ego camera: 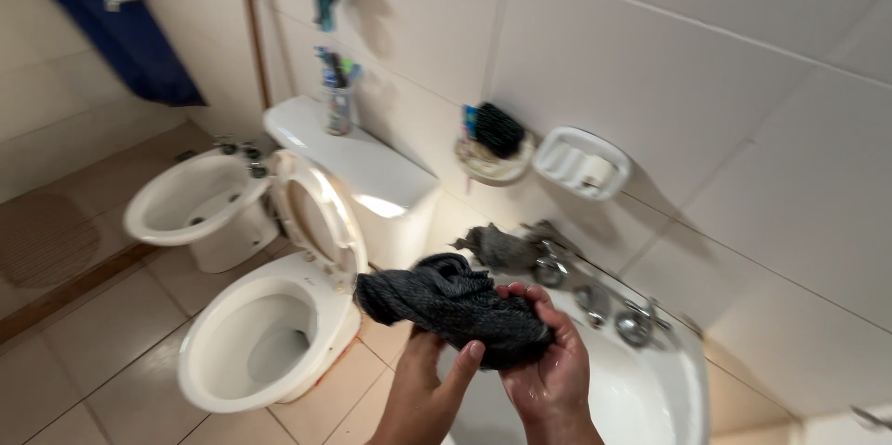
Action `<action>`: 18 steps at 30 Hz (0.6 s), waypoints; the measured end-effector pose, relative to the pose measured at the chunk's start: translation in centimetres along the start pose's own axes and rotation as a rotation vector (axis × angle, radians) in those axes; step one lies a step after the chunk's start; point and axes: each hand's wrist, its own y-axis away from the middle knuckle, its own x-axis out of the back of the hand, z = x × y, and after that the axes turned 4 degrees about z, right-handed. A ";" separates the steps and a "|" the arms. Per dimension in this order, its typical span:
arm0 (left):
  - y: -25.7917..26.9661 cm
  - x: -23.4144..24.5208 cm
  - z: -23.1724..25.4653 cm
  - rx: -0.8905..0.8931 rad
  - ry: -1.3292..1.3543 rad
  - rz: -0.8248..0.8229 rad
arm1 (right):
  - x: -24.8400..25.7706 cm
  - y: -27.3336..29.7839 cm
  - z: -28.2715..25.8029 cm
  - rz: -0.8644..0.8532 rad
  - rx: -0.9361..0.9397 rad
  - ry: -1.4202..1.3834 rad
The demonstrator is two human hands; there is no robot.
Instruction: Hand-washing a dark cloth in a bathroom sink, including scrubbing, rinsing, and wringing.
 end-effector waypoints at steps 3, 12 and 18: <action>0.0 3.9 -0.2 -0.234 0.075 0.175 | -0.8 0.2 2.9 -0.106 -0.072 0.041; 3.7 14.1 -2.0 -0.118 -0.075 0.490 | -1.9 1.8 11.3 -0.615 0.115 0.948; 7.3 17.4 0.9 -0.382 -0.283 0.432 | 1.0 -1.7 16.9 -0.695 0.169 1.207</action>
